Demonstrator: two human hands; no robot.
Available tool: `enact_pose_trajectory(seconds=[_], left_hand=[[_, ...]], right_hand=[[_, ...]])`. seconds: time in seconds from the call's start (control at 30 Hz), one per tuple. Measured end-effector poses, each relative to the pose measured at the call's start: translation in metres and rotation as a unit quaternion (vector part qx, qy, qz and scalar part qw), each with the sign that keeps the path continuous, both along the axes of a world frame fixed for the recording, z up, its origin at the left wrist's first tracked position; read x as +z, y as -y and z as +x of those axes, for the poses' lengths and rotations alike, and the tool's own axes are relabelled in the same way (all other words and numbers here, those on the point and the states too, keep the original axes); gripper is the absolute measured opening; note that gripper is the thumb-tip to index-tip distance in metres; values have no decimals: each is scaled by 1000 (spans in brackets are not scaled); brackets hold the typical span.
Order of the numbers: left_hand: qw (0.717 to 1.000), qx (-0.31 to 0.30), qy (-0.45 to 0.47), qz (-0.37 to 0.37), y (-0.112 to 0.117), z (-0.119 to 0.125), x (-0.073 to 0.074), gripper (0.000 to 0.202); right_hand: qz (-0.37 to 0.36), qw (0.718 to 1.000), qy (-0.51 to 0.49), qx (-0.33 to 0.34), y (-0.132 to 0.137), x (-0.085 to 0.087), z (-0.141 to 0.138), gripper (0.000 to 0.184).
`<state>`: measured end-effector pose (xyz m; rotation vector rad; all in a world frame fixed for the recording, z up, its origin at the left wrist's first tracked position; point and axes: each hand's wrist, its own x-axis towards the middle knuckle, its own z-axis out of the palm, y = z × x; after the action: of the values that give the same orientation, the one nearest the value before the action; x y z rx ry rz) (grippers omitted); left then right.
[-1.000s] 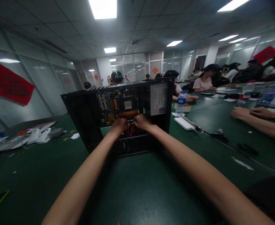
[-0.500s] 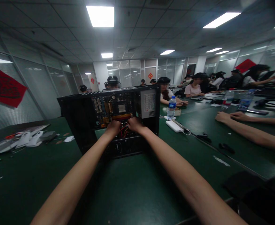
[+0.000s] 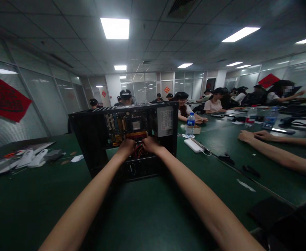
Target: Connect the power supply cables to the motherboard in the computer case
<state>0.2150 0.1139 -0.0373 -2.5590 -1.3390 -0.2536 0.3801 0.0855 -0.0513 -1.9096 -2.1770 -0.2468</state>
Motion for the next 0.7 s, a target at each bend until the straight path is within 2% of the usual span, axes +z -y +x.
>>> enact_pose_trajectory(seconds=[0.23, 0.47, 0.6, 0.7], left_hand=[[1000, -22, -3, -6, -6, 2, -3, 29], [1000, -17, 6, -14, -3, 3, -2, 28], [999, -5, 36, -4, 5, -5, 1, 32], [997, -3, 75, 17, 18, -18, 5, 36]], right_hand=[[-10, 1000, -3, -4, -4, -1, 0, 36], [-11, 1000, -18, -14, 0, 6, 0, 35], [9, 1000, -24, 10, 16, 11, 0, 37], [74, 994, -32, 76, 45, 5, 8, 39]])
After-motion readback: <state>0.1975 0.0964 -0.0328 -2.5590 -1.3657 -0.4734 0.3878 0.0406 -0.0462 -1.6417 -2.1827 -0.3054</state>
